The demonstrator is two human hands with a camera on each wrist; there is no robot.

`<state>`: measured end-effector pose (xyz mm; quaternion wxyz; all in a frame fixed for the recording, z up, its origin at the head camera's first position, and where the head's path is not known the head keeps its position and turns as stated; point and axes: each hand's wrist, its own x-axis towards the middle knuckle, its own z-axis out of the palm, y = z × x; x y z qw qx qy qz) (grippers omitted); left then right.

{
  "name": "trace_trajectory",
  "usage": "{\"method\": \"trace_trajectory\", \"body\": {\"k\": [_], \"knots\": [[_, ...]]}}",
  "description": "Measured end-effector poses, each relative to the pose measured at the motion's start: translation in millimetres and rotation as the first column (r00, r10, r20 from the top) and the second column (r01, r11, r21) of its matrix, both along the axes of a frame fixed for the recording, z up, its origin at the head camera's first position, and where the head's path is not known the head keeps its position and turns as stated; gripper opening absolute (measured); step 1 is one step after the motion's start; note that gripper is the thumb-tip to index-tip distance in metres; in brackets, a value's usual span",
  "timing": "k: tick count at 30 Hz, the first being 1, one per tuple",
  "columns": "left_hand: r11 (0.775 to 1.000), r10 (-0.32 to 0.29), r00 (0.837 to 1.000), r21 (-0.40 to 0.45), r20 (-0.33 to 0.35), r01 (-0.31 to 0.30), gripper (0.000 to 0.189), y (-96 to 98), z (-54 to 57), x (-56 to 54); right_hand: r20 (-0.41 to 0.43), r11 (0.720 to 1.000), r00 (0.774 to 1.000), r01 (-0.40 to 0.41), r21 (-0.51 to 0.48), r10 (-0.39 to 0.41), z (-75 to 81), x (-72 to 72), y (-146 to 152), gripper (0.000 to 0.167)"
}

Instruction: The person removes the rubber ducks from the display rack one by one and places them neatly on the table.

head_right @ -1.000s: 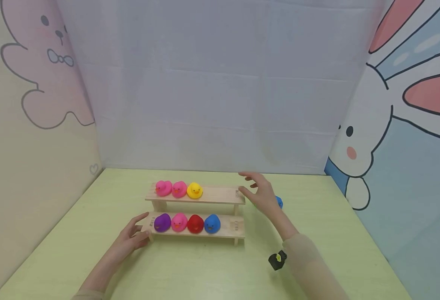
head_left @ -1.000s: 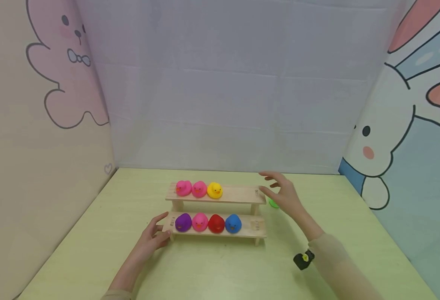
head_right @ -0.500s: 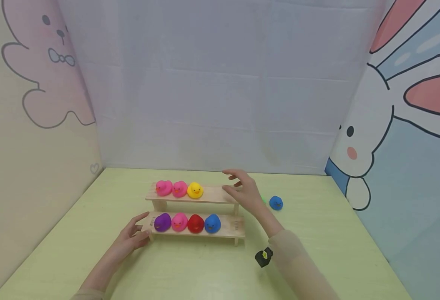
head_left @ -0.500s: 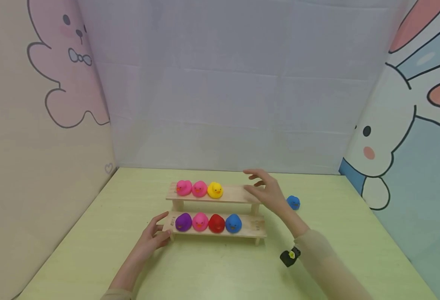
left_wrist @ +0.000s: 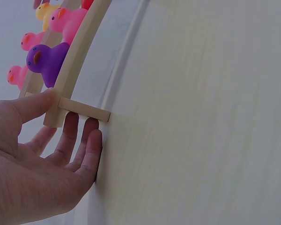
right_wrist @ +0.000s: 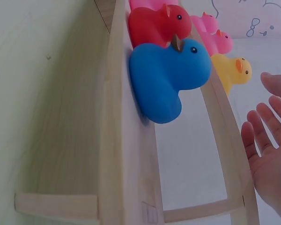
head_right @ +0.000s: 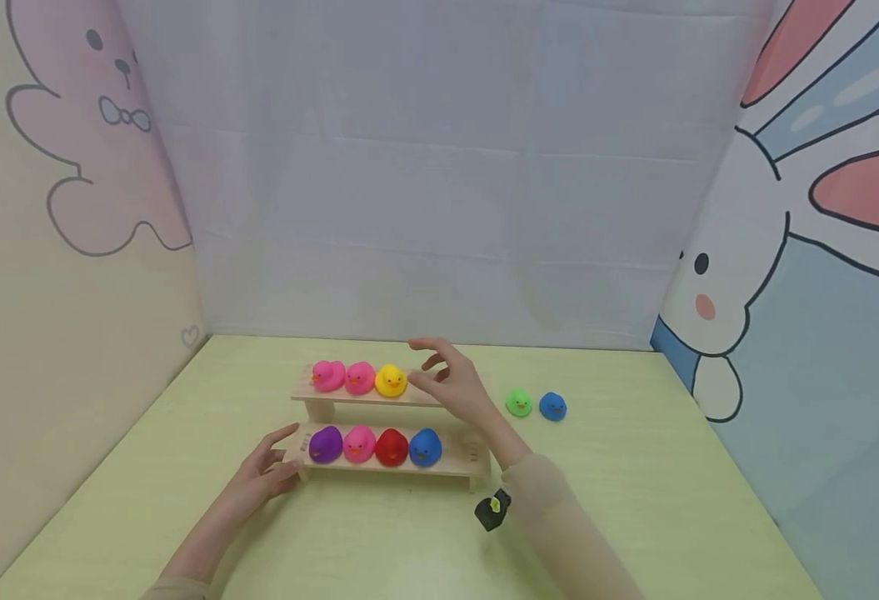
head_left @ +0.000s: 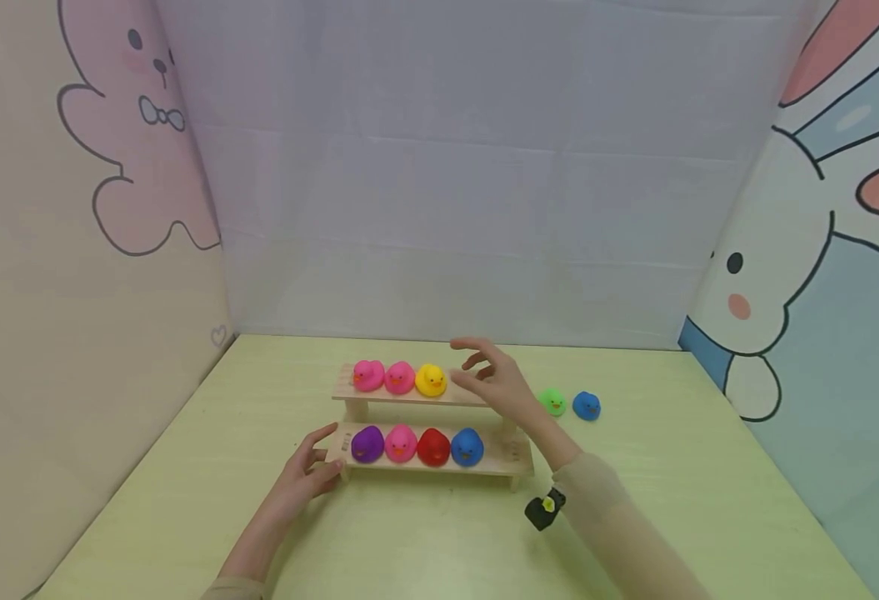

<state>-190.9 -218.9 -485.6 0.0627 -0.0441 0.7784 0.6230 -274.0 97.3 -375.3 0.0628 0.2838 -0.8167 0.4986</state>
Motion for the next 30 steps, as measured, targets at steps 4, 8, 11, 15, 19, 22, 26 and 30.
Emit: {"method": "trace_trajectory", "body": {"k": [4, 8, 11, 15, 19, 22, 26, 30], "knots": [[1.0, -0.006, 1.0, -0.004, 0.0, 0.006, 0.062, 0.6, -0.7, -0.8, 0.023, 1.0, 1.0, -0.011, -0.018, 0.011, -0.8, -1.0, -5, 0.045], [1.0, -0.002, 1.0, -0.008, 0.0, 0.002, 0.062, 0.8, -1.0, -1.4, 0.038, 0.999, 0.999, -0.017, -0.037, 0.018, -1.5, -2.6, -8, 0.045], [1.0, 0.006, 1.0, -0.01, 0.003, -0.006, 0.061, 1.0, -0.7, -1.6, 0.04, 0.998, 0.998, -0.036, -0.054, 0.038, -6.3, -8.2, -11, 0.046], [1.0, 0.009, 1.0, -0.007, 0.007, -0.009, 0.061, 0.9, 0.2, -1.7, 0.059, 0.998, 0.998, -0.035, -0.056, 0.038, -22.5, -22.5, -13, 0.049], [1.0, 0.001, 1.0, -0.004, 0.009, -0.001, 0.062, 1.3, 0.9, -1.3, 0.084, 0.999, 0.996, -0.035, -0.034, 0.038, -33.6, -30.9, -12, 0.05], [1.0, -0.004, 1.0, -0.005, 0.01, 0.004, 0.062, 1.3, 0.8, -1.2, 0.1, 0.998, 0.994, -0.054, -0.009, 0.055, -34.4, -31.3, -11, 0.049], [1.0, 0.009, 1.0, -0.004, 0.017, -0.009, 0.062, 1.4, 0.9, -1.3, 0.118, 0.997, 0.991, -0.073, 0.014, 0.07, -33.6, -30.1, -11, 0.047], [1.0, 0.022, 1.0, -0.001, 0.02, -0.022, 0.062, 1.5, 1.7, -1.6, 0.138, 0.997, 0.988, -0.074, 0.024, 0.07, -32.7, -29.6, -11, 0.044]]}}
